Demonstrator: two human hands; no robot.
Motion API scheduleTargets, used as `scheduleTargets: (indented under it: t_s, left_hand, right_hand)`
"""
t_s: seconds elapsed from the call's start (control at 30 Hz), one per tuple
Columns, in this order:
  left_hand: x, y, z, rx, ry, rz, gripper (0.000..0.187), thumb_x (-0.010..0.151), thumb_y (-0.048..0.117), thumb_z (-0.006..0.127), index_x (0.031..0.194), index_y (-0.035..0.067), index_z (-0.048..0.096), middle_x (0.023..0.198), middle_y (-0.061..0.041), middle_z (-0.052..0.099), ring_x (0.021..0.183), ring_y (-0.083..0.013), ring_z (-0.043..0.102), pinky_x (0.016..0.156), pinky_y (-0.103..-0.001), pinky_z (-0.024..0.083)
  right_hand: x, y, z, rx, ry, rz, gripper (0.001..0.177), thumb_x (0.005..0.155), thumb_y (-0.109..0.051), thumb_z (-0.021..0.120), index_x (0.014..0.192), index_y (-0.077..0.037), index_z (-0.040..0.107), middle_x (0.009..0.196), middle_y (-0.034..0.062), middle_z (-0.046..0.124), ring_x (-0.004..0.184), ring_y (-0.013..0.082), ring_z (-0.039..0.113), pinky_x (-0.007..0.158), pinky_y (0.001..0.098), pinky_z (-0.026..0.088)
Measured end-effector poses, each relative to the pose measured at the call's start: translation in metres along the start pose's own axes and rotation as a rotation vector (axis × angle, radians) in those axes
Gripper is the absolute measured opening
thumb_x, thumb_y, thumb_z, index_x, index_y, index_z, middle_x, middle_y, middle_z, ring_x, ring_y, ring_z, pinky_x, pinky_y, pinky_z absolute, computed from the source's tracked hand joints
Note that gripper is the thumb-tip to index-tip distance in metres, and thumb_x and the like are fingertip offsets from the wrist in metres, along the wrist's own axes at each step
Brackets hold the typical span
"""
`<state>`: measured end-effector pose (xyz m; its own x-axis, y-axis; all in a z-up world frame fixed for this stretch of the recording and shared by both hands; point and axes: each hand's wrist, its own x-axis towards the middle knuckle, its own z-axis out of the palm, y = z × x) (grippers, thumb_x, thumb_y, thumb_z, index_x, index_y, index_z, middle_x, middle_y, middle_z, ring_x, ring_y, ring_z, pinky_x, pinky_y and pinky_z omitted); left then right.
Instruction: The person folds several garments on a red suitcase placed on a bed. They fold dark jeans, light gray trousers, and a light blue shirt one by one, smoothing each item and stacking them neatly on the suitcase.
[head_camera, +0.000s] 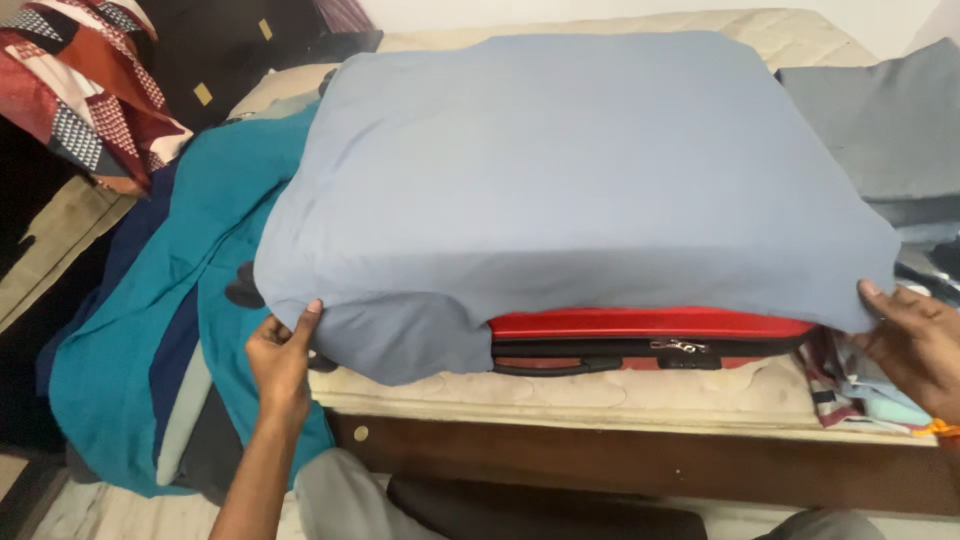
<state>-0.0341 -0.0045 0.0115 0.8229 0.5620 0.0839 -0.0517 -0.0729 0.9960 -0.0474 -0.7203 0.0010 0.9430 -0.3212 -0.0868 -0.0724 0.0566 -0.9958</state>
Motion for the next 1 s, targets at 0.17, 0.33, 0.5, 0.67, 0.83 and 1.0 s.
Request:
scheduleTargets:
  t_s: [0.17,0.33,0.5,0.67,0.83,1.0]
  left_hand:
    - [0.000,0.015,-0.022,-0.137,-0.245,-0.132,0.028,0.094,0.021,0.069,0.114,0.001,0.072,0.107,-0.007,0.077,0.094,-0.0140,0.071,0.087,-0.034,0.055]
    - [0.007,0.028,-0.048,-0.105,-0.301,-0.054,0.027,0.098,0.023,0.068,0.111,0.001,0.073,0.104,-0.008,0.077,0.094,-0.0160,0.070,0.091,-0.035,0.053]
    - [0.032,0.035,-0.069,-0.185,-0.321,-0.010,0.021,0.104,0.021,0.069,0.104,0.001,0.071,0.101,-0.006,0.074,0.091,-0.0145,0.065,0.086,-0.032,0.050]
    - [0.047,0.067,-0.069,-0.253,-0.350,0.120,0.017,0.114,0.019,0.069,0.106,0.005,0.066,0.103,-0.004,0.070,0.093,-0.0118,0.062,0.088,-0.029,0.048]
    - [0.044,0.127,-0.048,-0.034,-0.400,-0.021,0.023,0.108,0.031,0.051,0.110,0.011,0.063,0.100,-0.001,0.067,0.088,-0.0118,0.063,0.080,-0.033,0.052]
    - [0.061,0.144,-0.031,-0.094,-0.386,0.062,0.022,0.113,0.028,0.050,0.107,0.010,0.062,0.099,-0.002,0.065,0.092,-0.0137,0.063,0.087,-0.034,0.053]
  right_hand:
    - [0.011,0.014,-0.027,-0.294,0.062,-0.027,0.049,0.102,-0.020,0.063,0.140,0.009,0.054,0.110,0.0261,0.069,0.101,0.0271,0.068,0.091,0.0484,0.055]
    - [0.014,0.016,-0.028,-0.401,0.271,-0.051,0.048,0.102,-0.022,0.064,0.138,0.008,0.056,0.111,0.0256,0.069,0.101,0.0279,0.069,0.091,0.0481,0.056]
    - [0.011,0.003,-0.024,-0.402,0.332,-0.056,0.047,0.101,-0.023,0.065,0.137,0.007,0.058,0.112,0.0251,0.069,0.101,0.0287,0.069,0.090,0.0478,0.056]
    - [0.020,-0.012,-0.014,-0.374,0.339,-0.076,0.047,0.101,-0.025,0.066,0.135,0.006,0.060,0.113,0.0245,0.070,0.101,0.0294,0.069,0.090,0.0475,0.056]
    - [0.039,-0.040,0.000,-0.342,0.327,-0.127,0.046,0.100,-0.027,0.067,0.133,0.005,0.062,0.114,0.0240,0.070,0.102,0.0302,0.069,0.089,0.0472,0.056]
    - [0.059,-0.070,0.021,-0.299,0.314,-0.188,0.046,0.100,-0.029,0.068,0.132,0.004,0.064,0.115,0.0235,0.070,0.102,0.0309,0.070,0.089,0.0468,0.057]
